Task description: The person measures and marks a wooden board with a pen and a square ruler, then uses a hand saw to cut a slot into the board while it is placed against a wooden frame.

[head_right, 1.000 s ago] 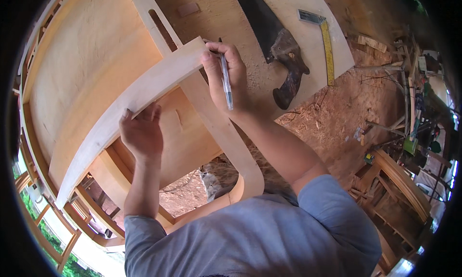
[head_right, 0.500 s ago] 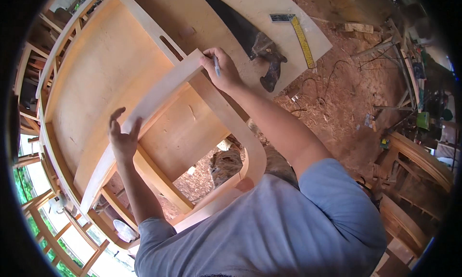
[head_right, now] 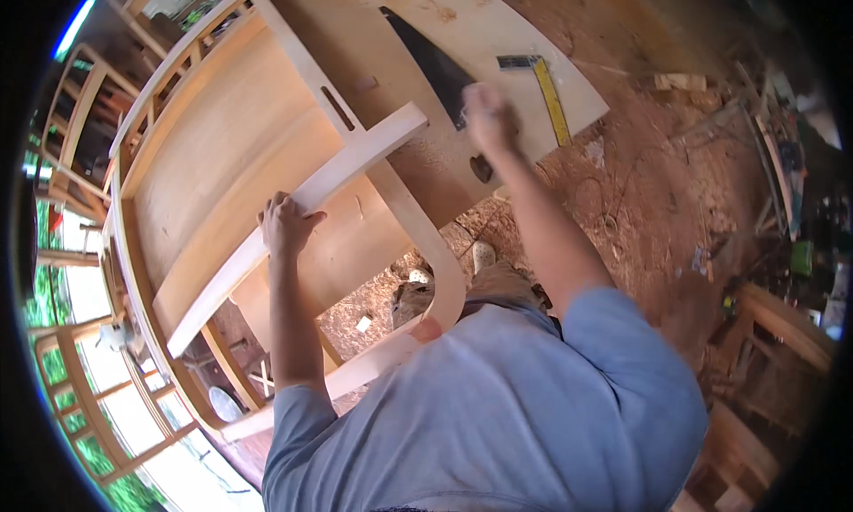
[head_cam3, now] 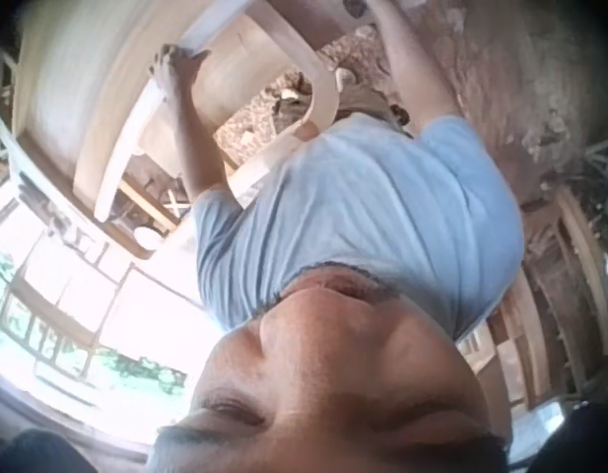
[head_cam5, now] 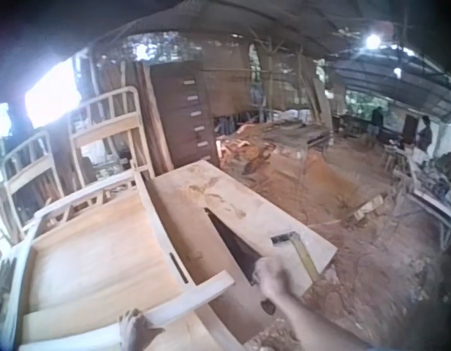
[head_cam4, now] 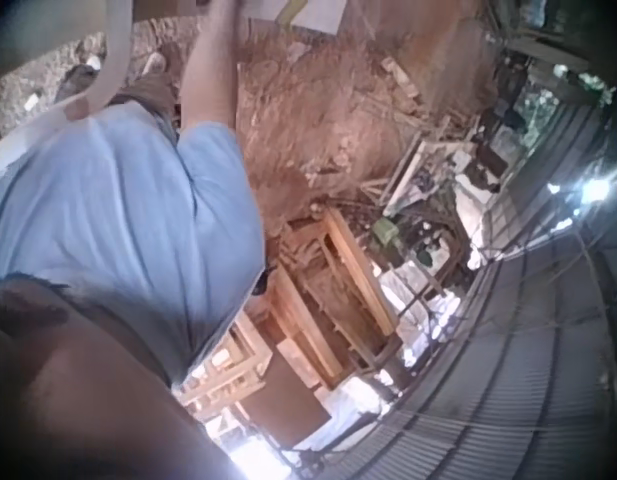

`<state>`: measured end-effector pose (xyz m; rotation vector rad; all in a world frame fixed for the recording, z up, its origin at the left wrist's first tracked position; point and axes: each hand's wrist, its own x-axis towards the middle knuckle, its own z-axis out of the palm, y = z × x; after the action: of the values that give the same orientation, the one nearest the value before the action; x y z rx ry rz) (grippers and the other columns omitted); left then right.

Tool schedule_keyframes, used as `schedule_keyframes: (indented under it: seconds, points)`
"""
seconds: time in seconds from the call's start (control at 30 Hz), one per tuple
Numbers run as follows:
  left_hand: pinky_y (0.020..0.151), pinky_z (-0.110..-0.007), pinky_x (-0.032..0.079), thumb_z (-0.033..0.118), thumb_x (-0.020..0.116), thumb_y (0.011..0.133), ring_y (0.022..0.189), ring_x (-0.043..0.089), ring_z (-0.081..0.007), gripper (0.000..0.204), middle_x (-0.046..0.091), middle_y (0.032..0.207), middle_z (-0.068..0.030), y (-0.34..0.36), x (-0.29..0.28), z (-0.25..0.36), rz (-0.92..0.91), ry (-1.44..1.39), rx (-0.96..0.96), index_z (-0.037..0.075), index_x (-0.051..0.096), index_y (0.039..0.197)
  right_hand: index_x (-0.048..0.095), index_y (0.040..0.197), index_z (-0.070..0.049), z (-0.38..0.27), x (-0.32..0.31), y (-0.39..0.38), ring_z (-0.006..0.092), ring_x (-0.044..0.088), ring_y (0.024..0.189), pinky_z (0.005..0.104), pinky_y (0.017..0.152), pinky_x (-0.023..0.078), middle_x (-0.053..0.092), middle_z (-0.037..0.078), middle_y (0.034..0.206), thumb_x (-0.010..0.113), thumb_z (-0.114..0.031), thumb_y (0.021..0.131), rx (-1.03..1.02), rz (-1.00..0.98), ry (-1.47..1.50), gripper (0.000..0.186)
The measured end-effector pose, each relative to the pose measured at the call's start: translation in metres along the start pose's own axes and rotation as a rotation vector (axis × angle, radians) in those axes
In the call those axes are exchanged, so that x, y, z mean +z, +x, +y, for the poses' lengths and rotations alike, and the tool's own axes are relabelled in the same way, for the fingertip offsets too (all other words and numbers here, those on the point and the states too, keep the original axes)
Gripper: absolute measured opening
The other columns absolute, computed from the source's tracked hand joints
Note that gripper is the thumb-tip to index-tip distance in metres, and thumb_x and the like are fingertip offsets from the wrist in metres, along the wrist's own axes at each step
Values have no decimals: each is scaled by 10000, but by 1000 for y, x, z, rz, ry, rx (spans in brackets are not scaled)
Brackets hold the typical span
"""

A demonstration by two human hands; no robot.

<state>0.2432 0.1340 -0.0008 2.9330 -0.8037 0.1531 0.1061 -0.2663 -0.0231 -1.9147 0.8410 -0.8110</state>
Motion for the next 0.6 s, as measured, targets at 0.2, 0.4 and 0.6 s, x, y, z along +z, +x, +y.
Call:
schedule_keyframes:
  seconds: [0.2, 0.4, 0.6]
  points:
    - [751, -434, 516, 179, 793, 648, 886, 691, -329, 245, 725, 891, -143, 23, -22, 31, -307, -225, -73, 37, 693, 821, 632, 1122, -46, 180, -163, 70, 417, 702, 1014, 481, 811, 544, 723, 236, 1020, 644, -312, 1003, 28, 374, -500, 292]
    - [707, -418, 510, 159, 813, 593, 785, 684, -266, 305, 699, 791, -134, 45, -43, 23, -758, -213, -147, 21, 672, 825, 617, 1160, -60, 206, -156, 34, 277, 751, 840, 409, 749, 580, 746, 152, 1011, 736, -250, 950, 86, -87, -345, 307]
    - [851, -389, 540, 264, 836, 634, 1002, 715, -291, 486, 758, 1014, -126, 55, -28, 40, -575, -258, -70, 95, 740, 1080, 617, 1010, -78, 172, -187, 9, 88, 574, 627, 294, 548, 483, 593, 14, 781, 655, -215, 1022, 874, -52, 453, 143]
